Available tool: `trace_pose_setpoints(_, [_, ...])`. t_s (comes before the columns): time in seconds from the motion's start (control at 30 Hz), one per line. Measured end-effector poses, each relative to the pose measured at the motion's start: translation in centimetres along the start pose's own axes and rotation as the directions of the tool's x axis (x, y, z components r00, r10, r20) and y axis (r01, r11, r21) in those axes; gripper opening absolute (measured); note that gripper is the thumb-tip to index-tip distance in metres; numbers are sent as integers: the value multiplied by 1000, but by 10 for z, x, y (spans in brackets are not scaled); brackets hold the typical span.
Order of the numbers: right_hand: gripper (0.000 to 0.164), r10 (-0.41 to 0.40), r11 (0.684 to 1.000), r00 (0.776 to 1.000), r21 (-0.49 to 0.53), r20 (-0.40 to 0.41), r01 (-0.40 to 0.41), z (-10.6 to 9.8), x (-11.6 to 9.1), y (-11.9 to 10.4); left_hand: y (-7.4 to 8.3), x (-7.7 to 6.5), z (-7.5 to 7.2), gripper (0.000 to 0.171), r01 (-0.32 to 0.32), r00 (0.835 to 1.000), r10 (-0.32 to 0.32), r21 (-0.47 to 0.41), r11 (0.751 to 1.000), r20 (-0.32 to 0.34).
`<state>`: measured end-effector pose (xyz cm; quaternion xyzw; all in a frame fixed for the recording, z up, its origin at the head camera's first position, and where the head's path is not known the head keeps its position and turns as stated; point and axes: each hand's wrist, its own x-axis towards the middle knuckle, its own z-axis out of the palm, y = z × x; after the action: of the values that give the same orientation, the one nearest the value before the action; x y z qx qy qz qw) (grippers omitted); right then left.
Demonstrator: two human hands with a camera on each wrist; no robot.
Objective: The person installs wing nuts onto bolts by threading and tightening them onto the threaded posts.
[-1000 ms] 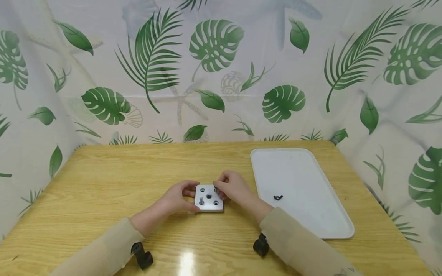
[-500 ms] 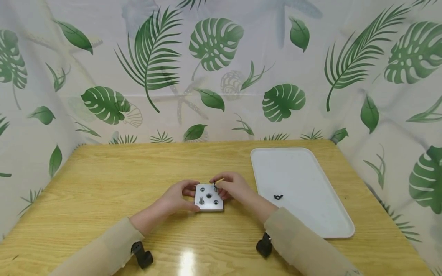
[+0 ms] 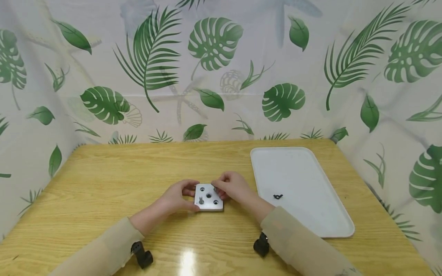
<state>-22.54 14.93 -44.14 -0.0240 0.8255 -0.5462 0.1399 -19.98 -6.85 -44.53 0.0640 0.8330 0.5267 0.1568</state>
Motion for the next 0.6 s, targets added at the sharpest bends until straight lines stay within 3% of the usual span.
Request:
trace_pose_setpoints(0.2, [25,-3,999,999,-33,-32,2,1,-2,-4,1,0,0,80,-5,1000,5,3,1000,-1])
trace_pose_setpoints(0.33, [19,-13,998,999,-57,-41,11,1,-5,-5,1,0,0,80,-3,1000,3,6,1000,1])
trace_pose_setpoints(0.4, [17,-41,997,999,-63,-24,39,0,-6,-5,1,0,0,80,0,1000,0,7,1000,1])
trace_pose_setpoints(0.6, [35,-113,992,990,-42,81,117,-4,-7,-2,1,0,0,80,5,1000,-5,14,1000,4])
